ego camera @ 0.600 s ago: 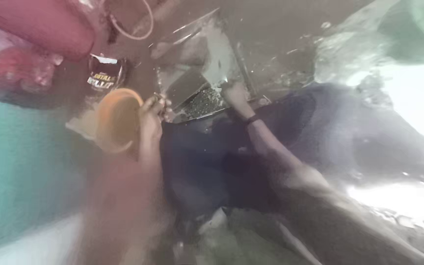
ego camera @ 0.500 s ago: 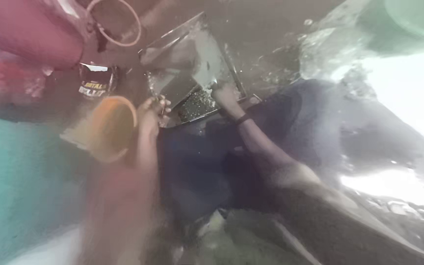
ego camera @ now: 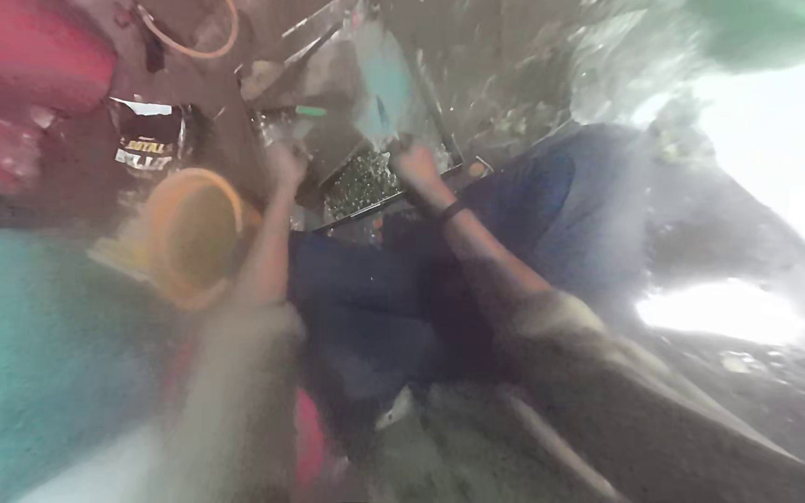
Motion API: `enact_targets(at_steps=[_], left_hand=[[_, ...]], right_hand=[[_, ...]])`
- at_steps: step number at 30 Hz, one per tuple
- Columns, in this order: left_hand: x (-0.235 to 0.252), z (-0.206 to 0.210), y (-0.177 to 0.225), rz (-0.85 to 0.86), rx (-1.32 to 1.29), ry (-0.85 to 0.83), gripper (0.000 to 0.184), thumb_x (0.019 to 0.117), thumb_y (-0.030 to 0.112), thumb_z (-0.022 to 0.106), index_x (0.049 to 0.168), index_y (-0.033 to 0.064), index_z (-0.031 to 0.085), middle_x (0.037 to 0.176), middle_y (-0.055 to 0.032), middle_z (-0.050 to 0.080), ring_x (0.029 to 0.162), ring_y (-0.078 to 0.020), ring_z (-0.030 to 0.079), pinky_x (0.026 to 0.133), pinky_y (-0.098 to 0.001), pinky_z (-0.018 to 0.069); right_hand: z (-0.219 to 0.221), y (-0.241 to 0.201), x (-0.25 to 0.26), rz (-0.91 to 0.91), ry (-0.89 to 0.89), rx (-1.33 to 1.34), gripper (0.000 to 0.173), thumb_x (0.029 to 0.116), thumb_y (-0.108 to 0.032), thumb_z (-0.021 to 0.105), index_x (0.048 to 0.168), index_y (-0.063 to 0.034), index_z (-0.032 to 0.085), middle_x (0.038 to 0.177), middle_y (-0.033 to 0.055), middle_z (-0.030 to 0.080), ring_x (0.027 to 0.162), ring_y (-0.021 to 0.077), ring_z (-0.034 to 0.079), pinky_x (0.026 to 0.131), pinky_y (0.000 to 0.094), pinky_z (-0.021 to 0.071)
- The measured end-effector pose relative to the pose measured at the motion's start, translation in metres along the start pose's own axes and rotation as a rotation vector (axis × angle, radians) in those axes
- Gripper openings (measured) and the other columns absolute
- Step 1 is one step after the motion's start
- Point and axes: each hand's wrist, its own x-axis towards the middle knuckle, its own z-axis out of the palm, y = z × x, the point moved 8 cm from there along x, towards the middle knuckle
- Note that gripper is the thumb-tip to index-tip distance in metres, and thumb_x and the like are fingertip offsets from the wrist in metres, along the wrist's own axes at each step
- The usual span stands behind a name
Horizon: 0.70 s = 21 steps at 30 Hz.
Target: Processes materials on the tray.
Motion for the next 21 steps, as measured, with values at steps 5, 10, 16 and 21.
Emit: enact_targets(at_steps=[5, 10, 16, 21], left_hand=[[0.0, 0.01, 0.001, -0.033, -0.053, -0.059, 0.038, 0.0915, 0.013, 0.071, 0.129, 0.0094, 0.07, 0.127, -0.0191, 0.07, 0.122, -0.0375, 0.065, 0.106, -0.0604, 0.0492], [-0.006, -0.002, -0.006, -0.1, -0.046, -0.021, 0.037, 0.0974, 0.008, 0.061, 0.133, 0.0075, 0.067, 0.131, -0.0184, 0.069, 0.124, -0.0374, 0.065, 0.108, -0.0597, 0.0488], [-0.004, -0.004, -0.007, -0.07, 0.003, 0.089, 0.033, 0.096, 0.008, 0.063, 0.128, 0.0097, 0.07, 0.125, -0.0152, 0.072, 0.119, -0.0355, 0.068, 0.106, -0.0596, 0.05], [-0.004, -0.003, -0.004, -0.036, 0.012, 0.09, 0.037, 0.0938, 0.009, 0.065, 0.13, 0.0127, 0.07, 0.125, -0.0095, 0.074, 0.119, -0.0321, 0.069, 0.104, -0.0598, 0.0515]], right_hand=[[-0.002, -0.004, -0.002, -0.033, 0.012, -0.019, 0.033, 0.1078, -0.03, 0.046, 0.11, -0.0072, 0.07, 0.092, 0.0132, 0.068, 0.085, 0.0289, 0.067, 0.079, 0.0539, 0.0541], [-0.002, -0.006, -0.002, -0.025, 0.007, -0.032, 0.035, 0.1092, -0.031, 0.044, 0.109, -0.0076, 0.07, 0.095, 0.013, 0.068, 0.088, 0.0287, 0.066, 0.081, 0.0535, 0.0527], [0.004, 0.0, 0.003, -0.017, -0.009, 0.0, 0.035, 0.109, -0.032, 0.044, 0.107, -0.0063, 0.067, 0.089, 0.0123, 0.065, 0.078, 0.0274, 0.065, 0.071, 0.0523, 0.0536], [0.001, -0.004, -0.001, -0.01, -0.005, -0.029, 0.035, 0.1095, -0.032, 0.043, 0.11, -0.0063, 0.067, 0.094, 0.0137, 0.066, 0.085, 0.029, 0.066, 0.076, 0.0539, 0.0533]])
